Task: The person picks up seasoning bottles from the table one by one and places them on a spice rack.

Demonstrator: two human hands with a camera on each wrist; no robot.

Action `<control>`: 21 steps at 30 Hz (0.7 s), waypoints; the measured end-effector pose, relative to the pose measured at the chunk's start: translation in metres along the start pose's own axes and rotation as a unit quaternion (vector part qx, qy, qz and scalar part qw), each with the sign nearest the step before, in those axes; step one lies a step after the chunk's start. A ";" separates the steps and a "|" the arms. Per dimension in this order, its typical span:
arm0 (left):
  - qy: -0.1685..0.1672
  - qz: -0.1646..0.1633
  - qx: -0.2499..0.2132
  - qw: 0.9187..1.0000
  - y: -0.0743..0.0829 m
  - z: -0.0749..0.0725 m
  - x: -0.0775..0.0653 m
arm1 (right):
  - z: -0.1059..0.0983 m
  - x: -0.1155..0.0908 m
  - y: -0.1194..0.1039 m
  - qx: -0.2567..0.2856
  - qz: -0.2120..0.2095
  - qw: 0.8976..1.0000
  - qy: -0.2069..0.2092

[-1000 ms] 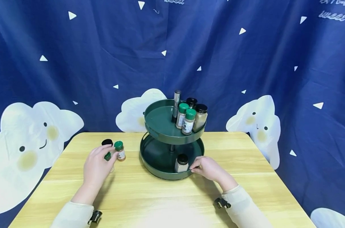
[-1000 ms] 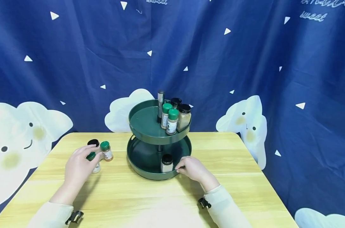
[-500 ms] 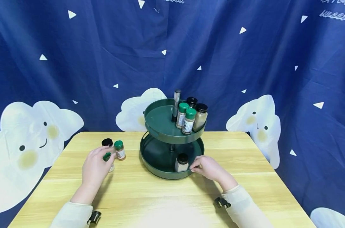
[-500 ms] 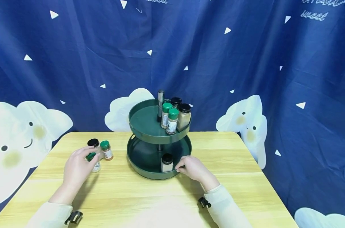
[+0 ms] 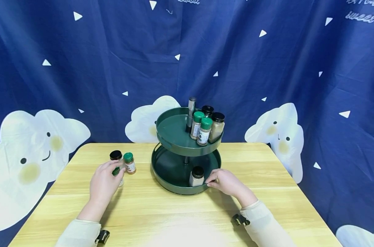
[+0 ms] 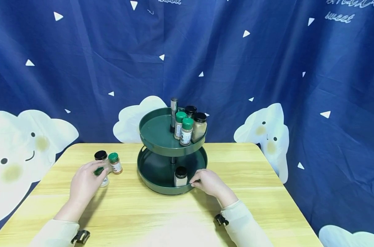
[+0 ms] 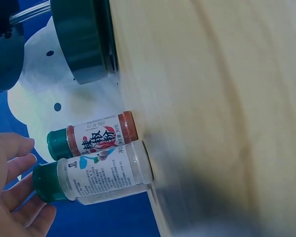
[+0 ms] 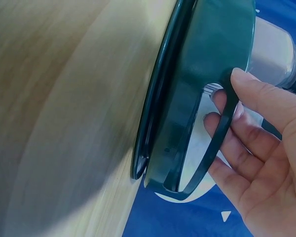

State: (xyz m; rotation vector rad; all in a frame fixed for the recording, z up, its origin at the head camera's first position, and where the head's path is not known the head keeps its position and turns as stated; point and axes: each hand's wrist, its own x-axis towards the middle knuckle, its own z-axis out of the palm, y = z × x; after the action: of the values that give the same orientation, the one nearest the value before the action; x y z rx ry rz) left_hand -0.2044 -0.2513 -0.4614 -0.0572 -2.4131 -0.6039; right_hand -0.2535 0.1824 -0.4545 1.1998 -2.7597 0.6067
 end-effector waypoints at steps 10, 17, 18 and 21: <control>-0.011 -0.006 0.004 1.000 -0.004 -0.001 0.000 | 0.000 0.000 0.000 0.001 0.001 1.000 0.000; -0.009 0.008 -0.005 1.000 -0.009 -0.001 0.002 | 0.000 0.000 0.000 -0.001 0.006 1.000 -0.004; -0.007 0.009 -0.008 1.000 -0.009 -0.001 0.002 | 0.000 0.000 0.000 -0.001 0.005 1.000 -0.004; -0.001 0.010 -0.017 1.000 -0.009 -0.001 0.003 | 0.000 0.000 0.000 -0.002 0.006 1.000 -0.003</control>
State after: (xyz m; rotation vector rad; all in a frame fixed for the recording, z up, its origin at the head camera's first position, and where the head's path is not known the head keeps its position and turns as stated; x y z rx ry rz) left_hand -0.2073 -0.2602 -0.4624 -0.0956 -2.4025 -0.6363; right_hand -0.2531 0.1826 -0.4547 1.1868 -2.7735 0.6008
